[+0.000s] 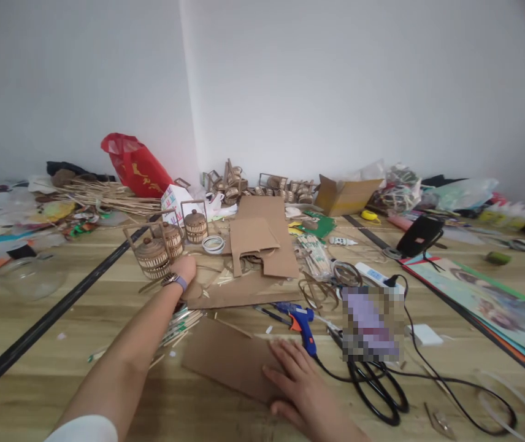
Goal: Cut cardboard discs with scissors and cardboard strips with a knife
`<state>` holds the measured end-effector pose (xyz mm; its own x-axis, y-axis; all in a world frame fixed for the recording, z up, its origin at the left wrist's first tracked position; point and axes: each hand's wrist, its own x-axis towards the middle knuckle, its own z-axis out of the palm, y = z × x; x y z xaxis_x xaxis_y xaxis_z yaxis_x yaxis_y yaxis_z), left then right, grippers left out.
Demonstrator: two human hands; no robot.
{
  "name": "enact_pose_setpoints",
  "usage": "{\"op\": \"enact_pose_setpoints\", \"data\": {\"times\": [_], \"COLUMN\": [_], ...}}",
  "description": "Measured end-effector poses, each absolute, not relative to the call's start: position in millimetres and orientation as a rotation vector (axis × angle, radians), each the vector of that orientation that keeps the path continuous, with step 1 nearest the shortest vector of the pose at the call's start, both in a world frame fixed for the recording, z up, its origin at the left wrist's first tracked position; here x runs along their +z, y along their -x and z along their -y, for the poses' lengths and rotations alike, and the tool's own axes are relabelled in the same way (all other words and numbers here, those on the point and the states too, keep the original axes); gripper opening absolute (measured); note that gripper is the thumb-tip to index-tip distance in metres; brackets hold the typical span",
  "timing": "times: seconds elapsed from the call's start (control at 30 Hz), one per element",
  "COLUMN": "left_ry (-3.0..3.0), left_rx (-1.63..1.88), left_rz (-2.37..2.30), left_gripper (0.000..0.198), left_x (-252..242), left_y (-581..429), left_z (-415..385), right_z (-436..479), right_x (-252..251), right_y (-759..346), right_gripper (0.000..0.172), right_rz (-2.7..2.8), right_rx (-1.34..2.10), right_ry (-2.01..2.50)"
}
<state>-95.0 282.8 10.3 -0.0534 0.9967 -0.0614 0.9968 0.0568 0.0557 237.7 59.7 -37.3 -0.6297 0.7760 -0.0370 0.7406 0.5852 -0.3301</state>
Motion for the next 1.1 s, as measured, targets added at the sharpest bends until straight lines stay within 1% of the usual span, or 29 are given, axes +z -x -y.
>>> {"op": "enact_pose_setpoints", "data": {"times": [0.17,0.53,0.7,0.8,0.87,0.9,0.93,1.0,1.1], "left_ry": [-2.006,-2.141,-2.245,-2.424,-2.553,-2.604,-2.651,-2.709,-2.745], "left_rx": [-0.106,-0.121,-0.004,0.121,0.205,0.239,0.263,0.304,0.347], "left_rz": [-2.315,-2.103,-2.158,-2.159,-2.149,-2.150,-2.141,-2.141,-2.158], "left_gripper": [0.036,0.033,0.034,0.033,0.026,0.016,0.012,0.021,0.026], "left_x": [3,4,5,10,12,13,13,13,17], "left_y": [98,80,69,73,77,79,82,89,103], "left_z": [-282,-261,-253,-230,-207,-196,-184,-165,-150], "right_z": [-59,-58,-57,-57,-58,-58,-58,-59,-58], "right_x": [-42,-39,-41,-40,-39,-39,-38,-37,-35], "right_y": [-238,-236,-237,-237,-236,-236,-235,-234,-233], "right_gripper": [0.050,0.042,0.040,0.039,0.039,0.039,0.039,0.039,0.040], "right_rz": [2.669,2.630,2.634,2.639,2.637,2.637,2.639,2.646,2.672], "right_rx": [0.566,0.535,0.486,0.465,0.463,0.464,0.462,0.448,0.430], "right_ry": [1.253,1.272,1.270,1.269,1.263,1.259,1.255,1.254,1.273]}}
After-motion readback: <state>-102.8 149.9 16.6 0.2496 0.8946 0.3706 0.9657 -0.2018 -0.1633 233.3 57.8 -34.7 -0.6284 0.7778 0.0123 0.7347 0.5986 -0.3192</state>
